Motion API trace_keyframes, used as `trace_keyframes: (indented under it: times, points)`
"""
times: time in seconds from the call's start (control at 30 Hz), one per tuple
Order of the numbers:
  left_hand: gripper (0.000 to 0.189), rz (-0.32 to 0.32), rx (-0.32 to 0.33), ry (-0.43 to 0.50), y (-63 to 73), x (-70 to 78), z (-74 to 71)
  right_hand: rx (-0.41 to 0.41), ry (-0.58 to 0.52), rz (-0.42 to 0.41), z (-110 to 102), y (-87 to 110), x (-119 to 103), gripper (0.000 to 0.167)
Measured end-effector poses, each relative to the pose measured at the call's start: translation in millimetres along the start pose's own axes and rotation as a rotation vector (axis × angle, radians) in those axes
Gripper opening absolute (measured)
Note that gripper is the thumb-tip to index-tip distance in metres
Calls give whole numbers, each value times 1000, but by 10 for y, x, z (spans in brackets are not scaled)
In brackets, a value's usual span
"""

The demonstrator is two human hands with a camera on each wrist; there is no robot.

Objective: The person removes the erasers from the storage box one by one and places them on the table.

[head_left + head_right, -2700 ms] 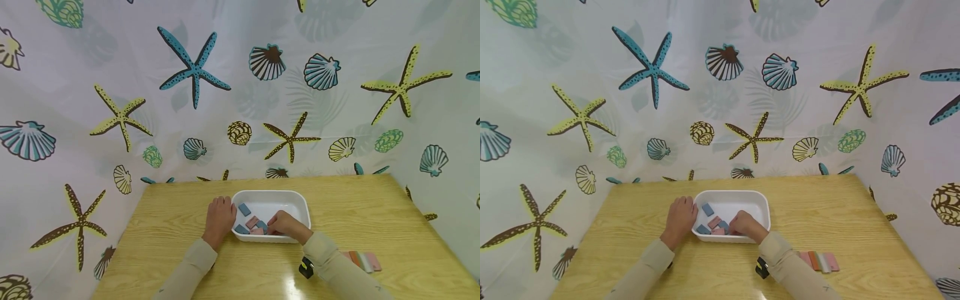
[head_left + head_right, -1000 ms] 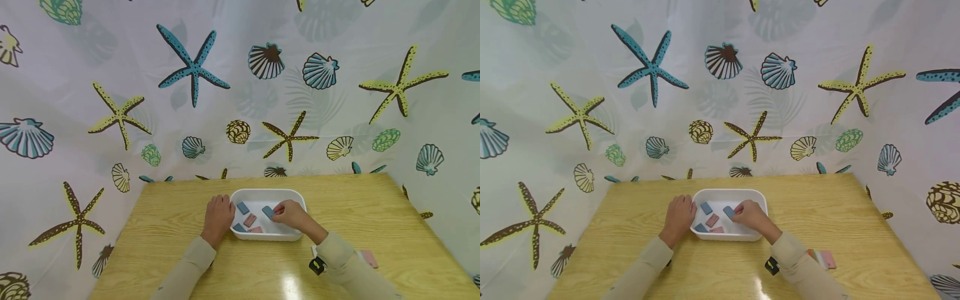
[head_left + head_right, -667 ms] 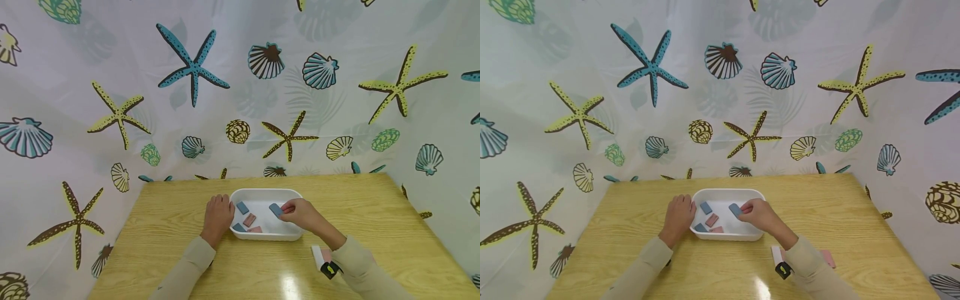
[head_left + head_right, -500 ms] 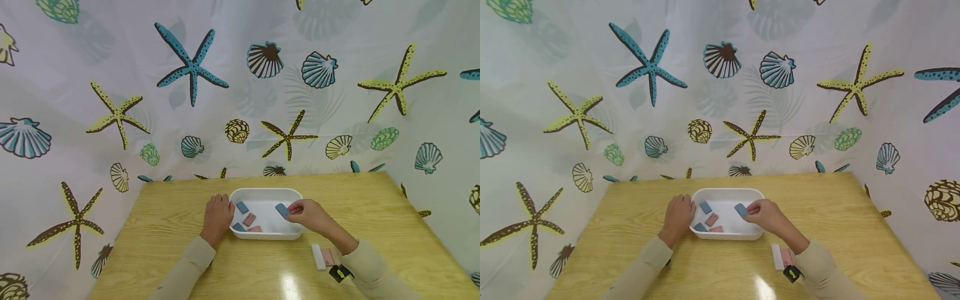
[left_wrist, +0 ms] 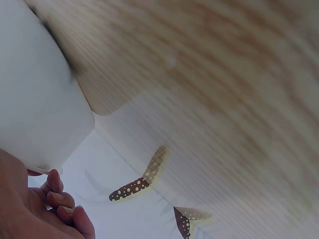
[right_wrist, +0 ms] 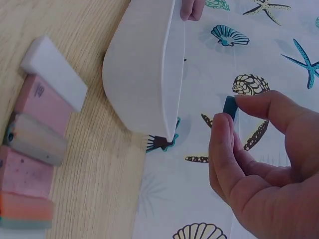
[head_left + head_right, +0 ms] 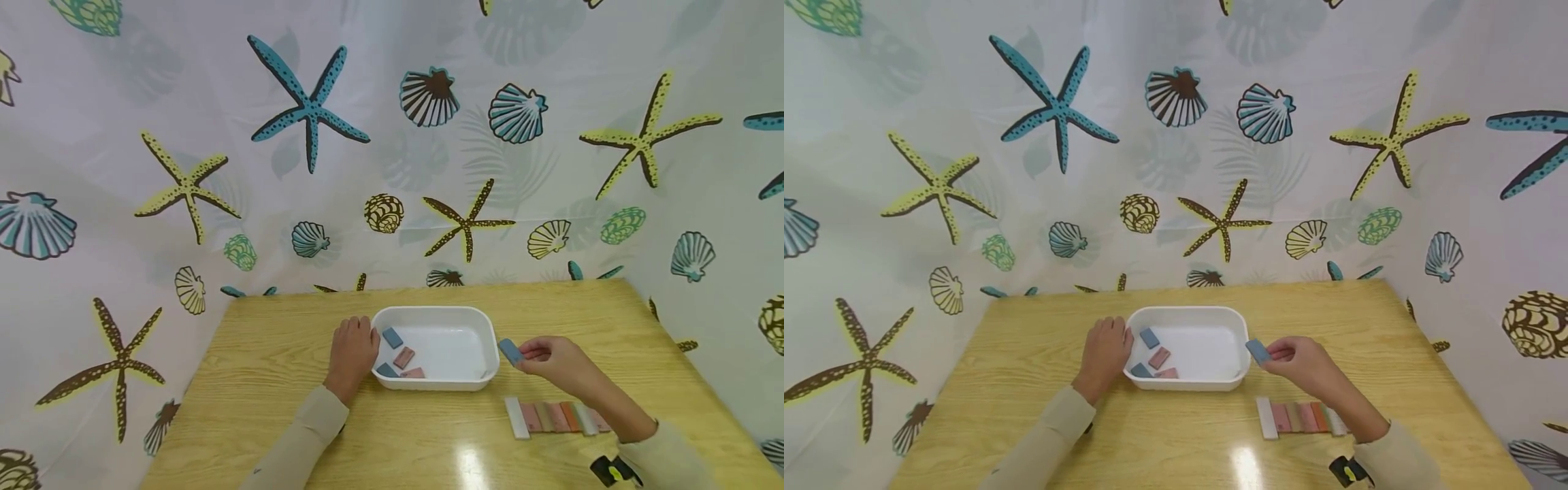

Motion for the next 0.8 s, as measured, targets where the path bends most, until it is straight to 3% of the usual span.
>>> trace_keyframes:
  times: [0.27,0.8]
  points:
    - [27,-8,2,12,-18,-21,-4,4,23,69,-280,245,322,51]
    - [28,-9,-15,4,-6,-2,-11,-21,52,257,-658,692,1317,60]
Point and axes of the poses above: each hand's wrist, its own y-axis away from the middle knuckle, its own z-axis out of the palm, x = y × z, the point moved 9 cm from there along -y, towards the middle knuckle, and after that the axes turned 2 degrees about -z, right-handed, at the moved point
